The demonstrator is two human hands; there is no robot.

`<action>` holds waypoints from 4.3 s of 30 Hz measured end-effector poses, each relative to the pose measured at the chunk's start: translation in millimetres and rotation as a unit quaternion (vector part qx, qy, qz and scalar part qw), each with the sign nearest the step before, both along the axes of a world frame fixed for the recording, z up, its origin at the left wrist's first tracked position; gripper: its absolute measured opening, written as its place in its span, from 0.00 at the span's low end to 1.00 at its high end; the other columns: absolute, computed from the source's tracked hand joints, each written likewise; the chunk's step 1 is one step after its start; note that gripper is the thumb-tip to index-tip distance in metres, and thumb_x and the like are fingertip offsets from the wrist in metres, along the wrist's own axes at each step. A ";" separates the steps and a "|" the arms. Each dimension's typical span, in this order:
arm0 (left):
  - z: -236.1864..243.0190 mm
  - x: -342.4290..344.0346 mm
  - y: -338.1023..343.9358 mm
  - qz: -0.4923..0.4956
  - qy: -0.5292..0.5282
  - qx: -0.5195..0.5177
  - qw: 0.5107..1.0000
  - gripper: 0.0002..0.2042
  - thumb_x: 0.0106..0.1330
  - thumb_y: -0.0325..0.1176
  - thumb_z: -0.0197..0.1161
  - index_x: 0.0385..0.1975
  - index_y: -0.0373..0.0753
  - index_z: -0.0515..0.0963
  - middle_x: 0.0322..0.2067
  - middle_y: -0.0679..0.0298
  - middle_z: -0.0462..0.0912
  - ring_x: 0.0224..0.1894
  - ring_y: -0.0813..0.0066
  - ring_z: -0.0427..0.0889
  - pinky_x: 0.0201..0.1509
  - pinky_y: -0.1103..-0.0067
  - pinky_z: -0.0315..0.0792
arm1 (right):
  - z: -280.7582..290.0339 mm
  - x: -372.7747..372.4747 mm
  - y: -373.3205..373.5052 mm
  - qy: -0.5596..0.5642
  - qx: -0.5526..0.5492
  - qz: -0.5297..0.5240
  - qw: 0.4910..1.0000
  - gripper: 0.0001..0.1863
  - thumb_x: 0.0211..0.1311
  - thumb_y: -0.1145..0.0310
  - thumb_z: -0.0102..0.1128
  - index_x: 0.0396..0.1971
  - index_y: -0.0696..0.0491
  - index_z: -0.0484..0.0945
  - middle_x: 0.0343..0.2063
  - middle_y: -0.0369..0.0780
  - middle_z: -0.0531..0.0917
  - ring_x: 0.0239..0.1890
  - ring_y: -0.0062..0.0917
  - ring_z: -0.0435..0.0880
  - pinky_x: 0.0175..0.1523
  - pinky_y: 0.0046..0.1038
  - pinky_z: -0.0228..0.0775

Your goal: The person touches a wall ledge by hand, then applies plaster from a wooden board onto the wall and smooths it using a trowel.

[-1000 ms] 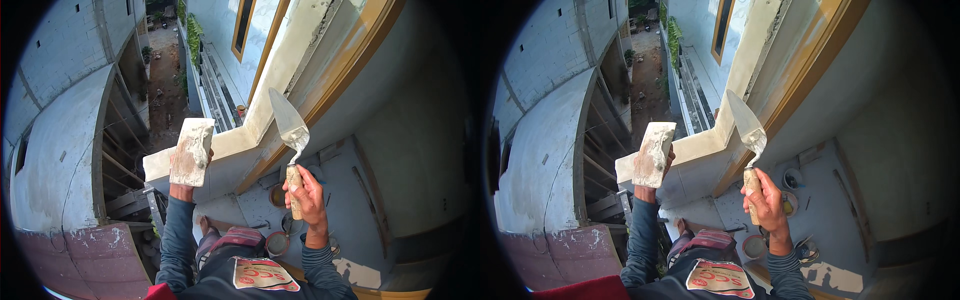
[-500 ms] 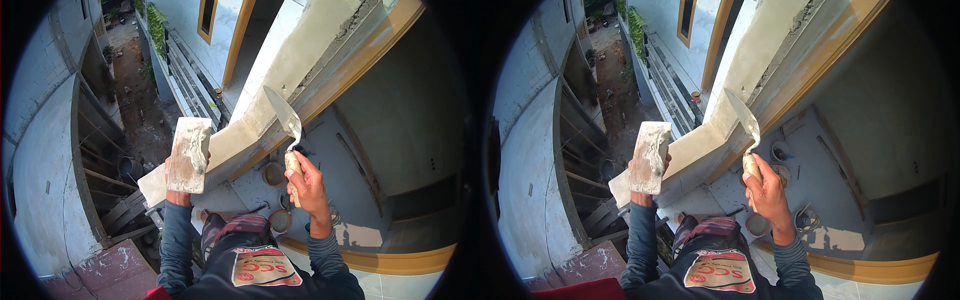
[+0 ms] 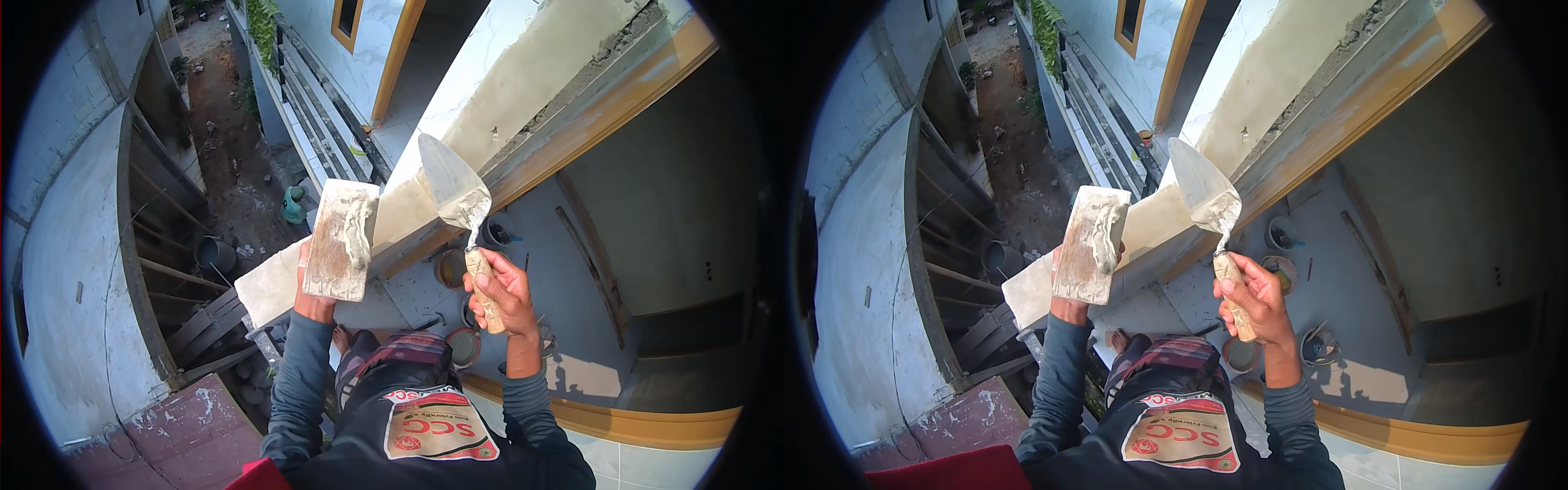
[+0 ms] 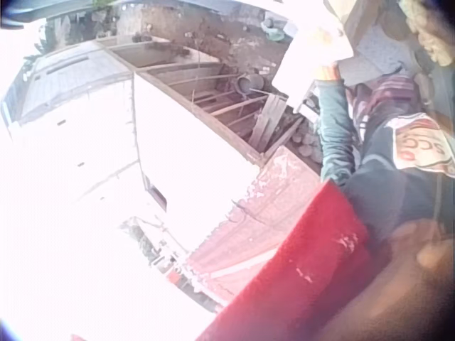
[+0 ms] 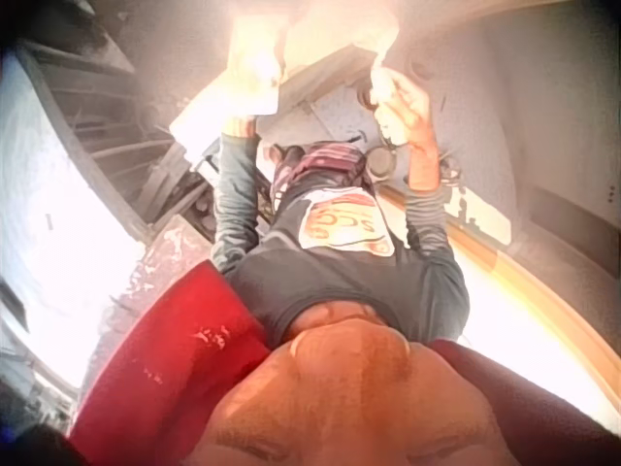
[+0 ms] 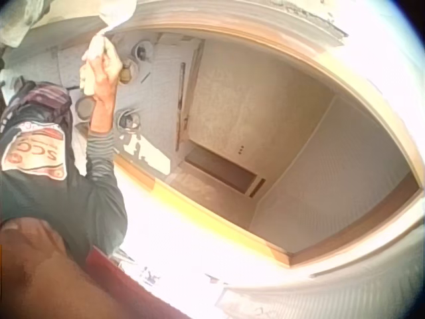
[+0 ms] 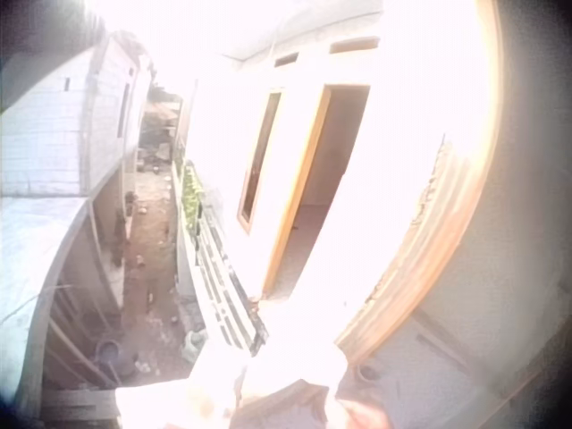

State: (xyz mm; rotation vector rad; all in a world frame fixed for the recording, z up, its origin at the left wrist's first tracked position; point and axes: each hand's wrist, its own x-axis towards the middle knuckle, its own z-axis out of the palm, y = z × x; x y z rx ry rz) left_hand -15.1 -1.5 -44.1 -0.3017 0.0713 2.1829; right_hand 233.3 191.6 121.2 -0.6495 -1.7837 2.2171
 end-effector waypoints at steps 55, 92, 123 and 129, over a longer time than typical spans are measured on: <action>-20.8 0.7 15.4 -0.007 0.164 -0.082 0.983 0.28 0.78 0.47 0.57 0.72 0.38 0.69 0.61 0.56 0.81 0.56 0.62 0.86 0.59 0.67 0.84 | -4.4 -129.9 -7.1 -0.021 -0.168 0.049 0.984 0.18 0.82 0.57 0.53 0.55 0.57 0.71 0.34 0.41 0.81 0.21 0.18 0.79 0.18 0.22 0.76; 67.1 40.7 62.0 -0.130 -0.051 0.169 0.976 0.33 0.69 0.38 0.57 0.75 0.38 0.66 0.62 0.41 0.69 0.56 0.49 0.74 0.53 0.62 0.82 | -35.3 19.2 -10.5 0.060 0.180 -0.182 0.965 0.30 0.74 0.68 0.68 0.71 0.62 0.71 0.37 0.41 0.86 0.25 0.16 0.81 0.27 0.20 0.75; -12.6 19.3 42.1 -0.114 0.035 0.165 0.979 0.26 0.78 0.42 0.43 0.69 0.34 0.72 0.60 0.49 0.83 0.58 0.53 0.86 0.65 0.56 0.81 | 27.4 40.2 -14.4 0.006 0.309 -0.119 0.944 0.28 0.69 0.72 0.69 0.66 0.65 0.75 0.37 0.45 0.87 0.29 0.23 0.85 0.32 0.27 0.79; -10.2 3.8 65.6 -0.097 0.041 0.132 0.986 0.24 0.78 0.41 0.46 0.66 0.34 0.74 0.58 0.51 0.85 0.56 0.53 0.87 0.62 0.57 0.82 | 9.3 49.1 -9.1 -0.009 0.562 0.066 0.824 0.27 0.59 0.70 0.77 0.58 0.63 0.82 0.37 0.49 0.86 0.33 0.39 0.86 0.38 0.34 0.79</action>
